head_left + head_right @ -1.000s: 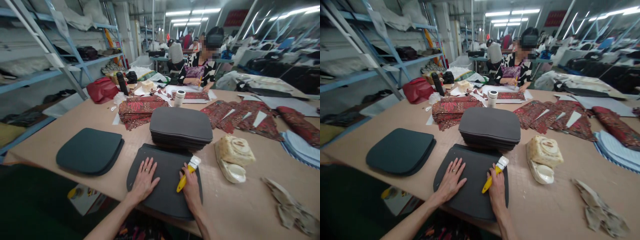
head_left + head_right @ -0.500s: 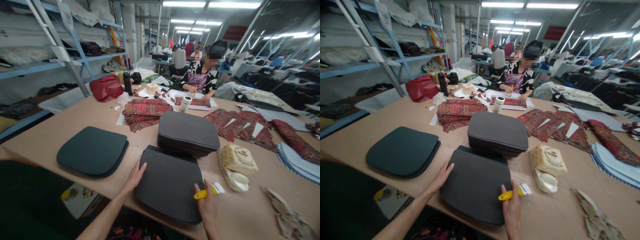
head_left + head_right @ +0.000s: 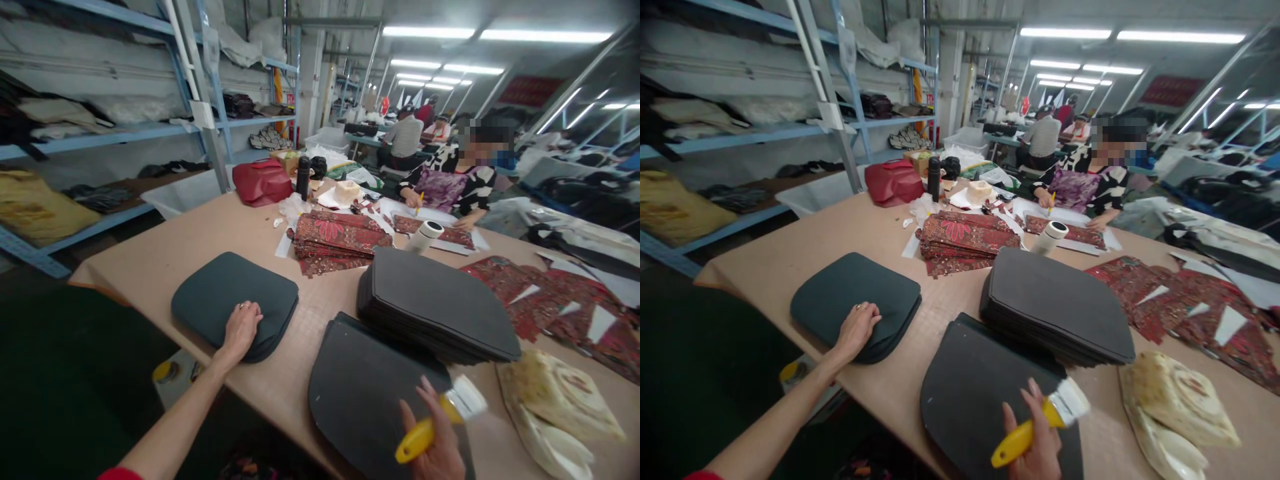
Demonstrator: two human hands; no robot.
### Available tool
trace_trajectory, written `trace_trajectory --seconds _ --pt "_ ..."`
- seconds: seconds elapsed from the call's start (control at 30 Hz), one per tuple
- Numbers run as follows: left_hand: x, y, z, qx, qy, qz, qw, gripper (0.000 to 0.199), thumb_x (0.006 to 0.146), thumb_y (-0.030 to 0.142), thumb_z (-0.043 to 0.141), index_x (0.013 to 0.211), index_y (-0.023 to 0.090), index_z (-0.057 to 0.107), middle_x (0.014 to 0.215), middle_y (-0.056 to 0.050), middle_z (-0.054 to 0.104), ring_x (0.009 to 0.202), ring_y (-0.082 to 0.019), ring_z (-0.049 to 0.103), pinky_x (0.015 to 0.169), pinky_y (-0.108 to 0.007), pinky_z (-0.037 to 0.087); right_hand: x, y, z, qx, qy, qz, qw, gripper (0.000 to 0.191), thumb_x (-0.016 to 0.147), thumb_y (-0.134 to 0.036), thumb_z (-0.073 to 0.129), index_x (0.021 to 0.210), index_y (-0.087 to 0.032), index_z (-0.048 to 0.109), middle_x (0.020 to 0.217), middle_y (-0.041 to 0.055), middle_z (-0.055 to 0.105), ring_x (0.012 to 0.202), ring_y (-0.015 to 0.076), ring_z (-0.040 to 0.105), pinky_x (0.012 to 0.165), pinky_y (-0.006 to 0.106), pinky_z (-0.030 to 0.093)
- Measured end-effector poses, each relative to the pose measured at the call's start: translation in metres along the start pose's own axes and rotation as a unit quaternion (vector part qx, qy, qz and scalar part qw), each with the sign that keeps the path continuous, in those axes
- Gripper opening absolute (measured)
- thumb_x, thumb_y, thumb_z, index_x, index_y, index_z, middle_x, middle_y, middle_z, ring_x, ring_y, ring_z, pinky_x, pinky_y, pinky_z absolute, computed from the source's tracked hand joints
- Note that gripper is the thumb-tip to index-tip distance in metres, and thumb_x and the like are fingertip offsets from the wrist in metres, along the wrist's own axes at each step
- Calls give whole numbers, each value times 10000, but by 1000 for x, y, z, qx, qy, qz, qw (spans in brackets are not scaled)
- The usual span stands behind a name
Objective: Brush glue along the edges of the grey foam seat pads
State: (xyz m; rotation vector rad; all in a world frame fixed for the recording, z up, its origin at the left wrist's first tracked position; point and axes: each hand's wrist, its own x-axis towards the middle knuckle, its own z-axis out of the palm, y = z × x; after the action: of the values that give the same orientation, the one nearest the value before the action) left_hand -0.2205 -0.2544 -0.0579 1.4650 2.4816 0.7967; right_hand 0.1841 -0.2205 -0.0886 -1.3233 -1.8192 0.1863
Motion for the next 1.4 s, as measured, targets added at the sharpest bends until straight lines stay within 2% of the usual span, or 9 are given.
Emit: trace_trajectory --seconds 0.17,0.33,0.53,0.6,0.7,0.83,0.93,1.13,1.4 --pt "9 -9 -4 -72 -12 -8 997 184 792 295 437 646 210 509 716 -47 596 737 -213 564 788 -366 460 16 -102 64 133 -67 -44 988 268 845 -333 562 1089 -220 561 1217 132 595 1121 276 569 897 446 482" --pt "8 -6 -23 -156 -25 -26 987 299 780 463 423 712 203 555 724 -14 638 710 -178 611 697 -284 496 47 -185 107 245 -200 48 947 412 804 -395 604 1154 -188 535 1078 115 652 942 237 642 803 345 516" --pt "-10 30 -21 -218 -30 -25 975 386 747 574 455 727 203 560 723 -16 619 700 -186 600 676 -291 500 75 -219 137 283 -162 119 938 519 718 -230 648 1213 -174 503 1034 95 658 871 218 646 754 324 532" --pt "-15 45 -18 -240 -41 -9 970 385 762 565 475 781 199 591 793 -28 633 762 -193 608 705 -294 503 79 -212 125 276 -125 95 948 449 764 -171 561 1210 -174 514 1086 99 647 960 219 629 838 339 509" --pt "-27 66 -10 -265 -54 48 962 398 811 513 473 1006 195 614 1014 -67 638 931 -208 602 806 -321 501 81 -183 80 243 -94 88 961 376 820 -189 494 1194 -180 533 1112 82 638 994 204 616 880 332 485" --pt "-46 91 22 -201 -106 190 955 364 896 379 401 1168 202 566 1180 -87 601 1092 -206 555 956 -384 450 72 -107 5 146 -69 152 975 399 836 -313 517 1201 -153 534 1073 84 637 923 194 618 798 301 499" --pt "-57 108 61 -117 -181 322 922 370 919 250 331 1213 196 549 1258 -85 573 1180 -194 502 1012 -395 414 56 -39 -31 50 -76 177 980 445 816 -346 524 1216 -152 530 1041 93 635 860 197 610 756 313 490" --pt "-63 128 116 -47 -234 371 897 370 901 198 353 1180 218 595 1269 -67 583 1229 -221 441 1007 -424 395 25 44 -49 -38 -101 226 968 508 789 -361 498 1239 -124 517 986 129 643 765 215 588 700 353 469" --pt "-68 144 106 19 -256 370 893 372 898 185 342 1155 226 608 1278 -50 580 1195 -221 444 967 -417 397 13 69 -59 -33 -114 187 975 469 812 -317 484 1254 -161 502 1040 121 626 843 231 585 747 360 456"
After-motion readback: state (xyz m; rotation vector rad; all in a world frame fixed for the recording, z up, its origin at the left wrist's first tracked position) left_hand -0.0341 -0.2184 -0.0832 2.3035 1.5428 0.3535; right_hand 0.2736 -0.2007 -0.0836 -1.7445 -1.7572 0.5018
